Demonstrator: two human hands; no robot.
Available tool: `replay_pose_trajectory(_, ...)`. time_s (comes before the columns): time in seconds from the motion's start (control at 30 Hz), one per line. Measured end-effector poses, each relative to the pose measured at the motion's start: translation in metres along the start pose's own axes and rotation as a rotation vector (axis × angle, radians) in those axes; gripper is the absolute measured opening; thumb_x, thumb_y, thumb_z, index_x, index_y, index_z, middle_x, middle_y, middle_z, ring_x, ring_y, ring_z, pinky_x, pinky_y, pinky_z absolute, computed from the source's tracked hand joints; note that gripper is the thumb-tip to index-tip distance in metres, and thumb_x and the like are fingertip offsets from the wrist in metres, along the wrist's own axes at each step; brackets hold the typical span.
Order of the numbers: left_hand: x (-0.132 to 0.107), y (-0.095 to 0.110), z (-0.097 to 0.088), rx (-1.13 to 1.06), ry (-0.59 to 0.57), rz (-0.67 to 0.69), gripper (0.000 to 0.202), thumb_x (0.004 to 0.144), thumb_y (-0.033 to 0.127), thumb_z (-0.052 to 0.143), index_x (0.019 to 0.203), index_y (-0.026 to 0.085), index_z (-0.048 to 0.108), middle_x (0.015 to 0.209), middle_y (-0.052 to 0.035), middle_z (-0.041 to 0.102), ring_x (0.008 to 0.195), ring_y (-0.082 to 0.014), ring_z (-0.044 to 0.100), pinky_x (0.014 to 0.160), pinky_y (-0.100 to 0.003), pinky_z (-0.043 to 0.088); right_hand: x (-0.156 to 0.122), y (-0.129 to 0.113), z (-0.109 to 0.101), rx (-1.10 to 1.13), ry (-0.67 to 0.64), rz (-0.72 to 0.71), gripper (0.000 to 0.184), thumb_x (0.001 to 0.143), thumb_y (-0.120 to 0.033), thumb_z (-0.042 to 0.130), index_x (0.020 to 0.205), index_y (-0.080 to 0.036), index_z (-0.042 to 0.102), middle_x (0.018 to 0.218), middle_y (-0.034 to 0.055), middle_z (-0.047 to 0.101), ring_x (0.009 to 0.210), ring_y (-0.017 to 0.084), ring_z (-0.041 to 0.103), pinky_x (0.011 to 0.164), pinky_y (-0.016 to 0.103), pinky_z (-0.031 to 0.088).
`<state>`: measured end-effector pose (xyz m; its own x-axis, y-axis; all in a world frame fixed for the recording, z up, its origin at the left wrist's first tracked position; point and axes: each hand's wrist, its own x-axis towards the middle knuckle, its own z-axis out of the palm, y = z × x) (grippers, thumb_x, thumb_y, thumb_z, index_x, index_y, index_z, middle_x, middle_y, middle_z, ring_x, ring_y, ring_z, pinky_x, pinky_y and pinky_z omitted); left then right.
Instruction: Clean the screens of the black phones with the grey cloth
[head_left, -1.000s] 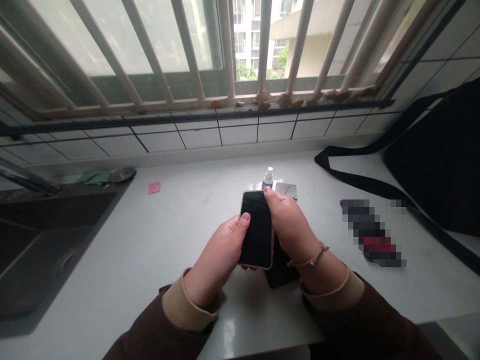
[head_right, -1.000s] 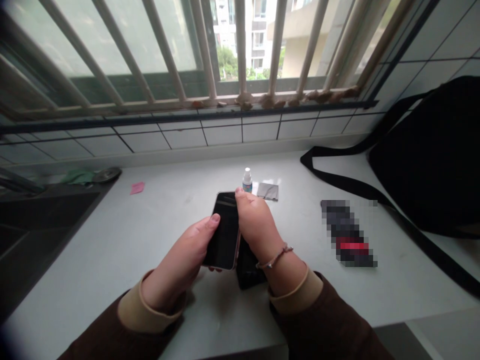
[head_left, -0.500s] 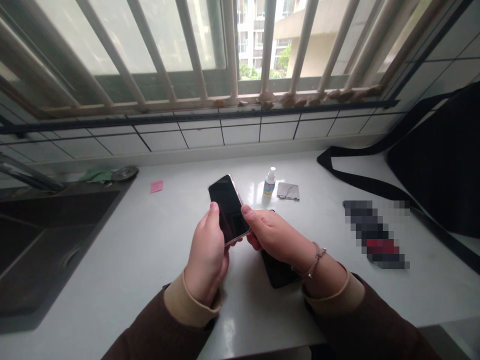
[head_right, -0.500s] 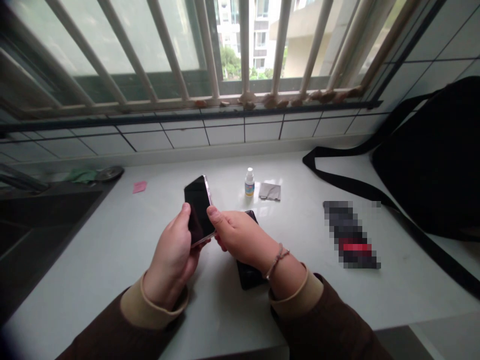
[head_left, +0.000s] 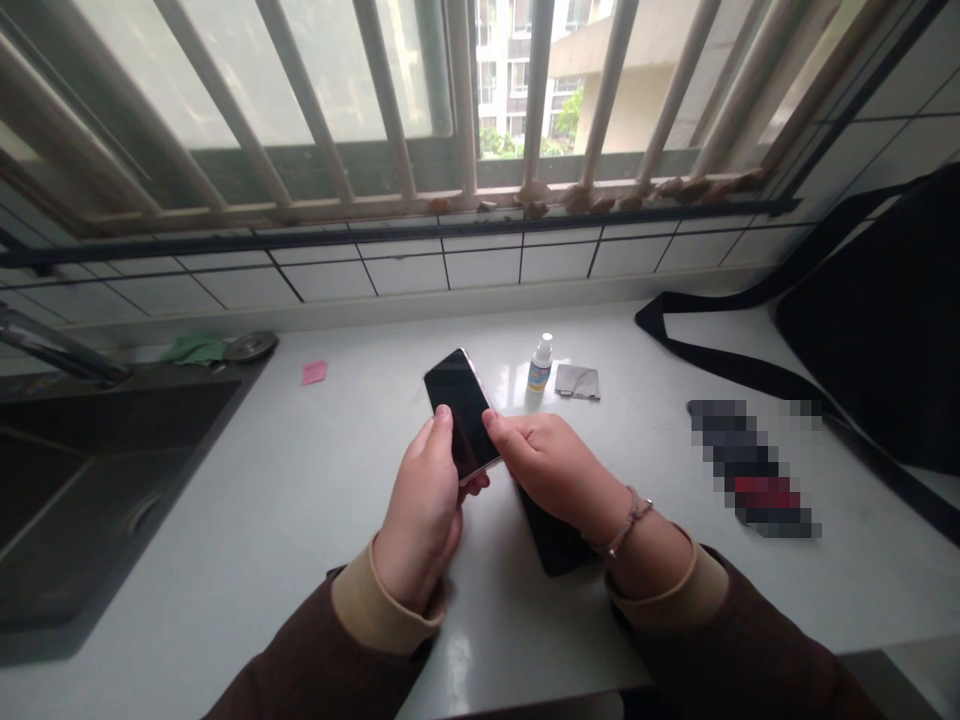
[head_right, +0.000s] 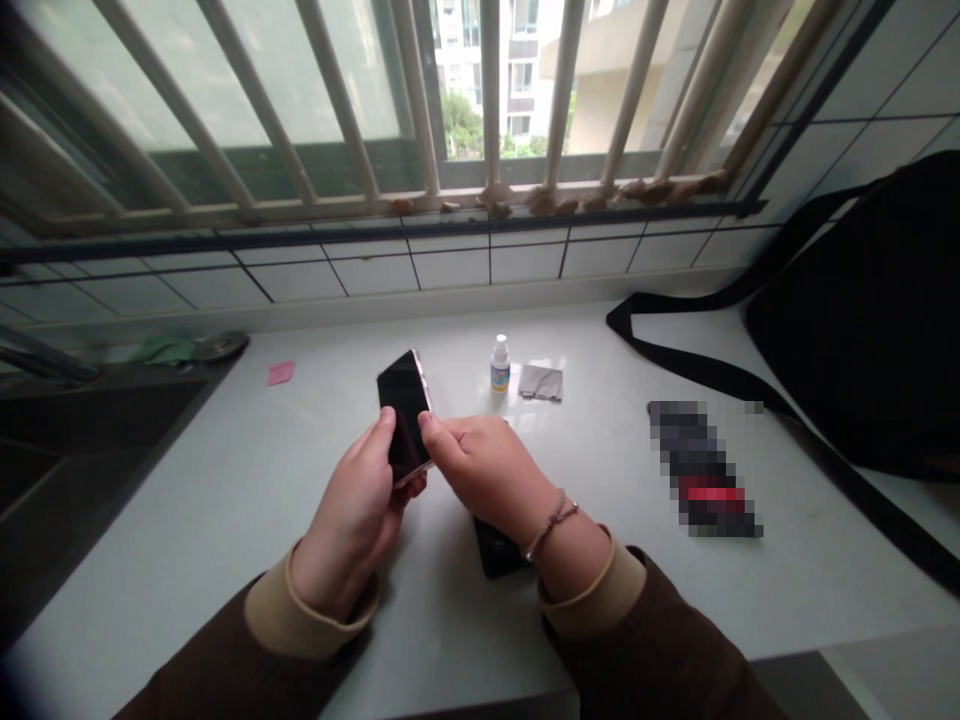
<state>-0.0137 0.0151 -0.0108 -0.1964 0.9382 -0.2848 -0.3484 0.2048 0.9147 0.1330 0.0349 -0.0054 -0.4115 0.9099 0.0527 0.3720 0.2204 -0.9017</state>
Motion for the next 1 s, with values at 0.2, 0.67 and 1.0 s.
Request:
replay_pose_trajectory(0.2,0.003,-0.003,-0.005,0.164,-0.041,0.087,0.042,0.099,0.06,0.059,0.1,0.018,0.062,0.066,-0.0017,0.066,0.049,-0.0145,0.06,0.043,-0.024,0.044,0.001,-0.001,-0.002,-0.036,0.031,0.044,0.07,0.113,-0.061,0.03,0.071,-0.02,0.069,0.072,0.0043,0.071,0.073,0.017,0.063,0.072,0.031,0.04)
replay_pose_trajectory(0.67,0.016,-0.005,-0.015,0.433,-0.043,0.174,0.055,0.091,0.069,0.07,0.115,0.022,0.052,0.096,-0.005,0.071,0.064,-0.017,0.069,0.048,-0.028,0.052,0.001,0.0,0.002,-0.423,0.067,-0.053,0.062,0.115,-0.047,0.032,0.076,-0.019,0.072,0.072,0.0053,0.07,0.065,0.015,0.054,0.065,0.033,0.028)
replay_pose_trajectory(1.0,0.016,0.001,-0.015,0.224,0.052,0.215,0.055,0.08,0.049,0.088,0.116,0.019,0.058,0.101,-0.0039,0.067,0.091,-0.0179,0.066,0.085,-0.032,0.054,-0.002,0.0,0.007,-0.546,-0.071,-0.173,0.046,0.105,-0.049,0.061,0.071,-0.019,0.069,0.065,0.0031,0.064,0.06,0.014,0.044,0.062,0.033,0.021)
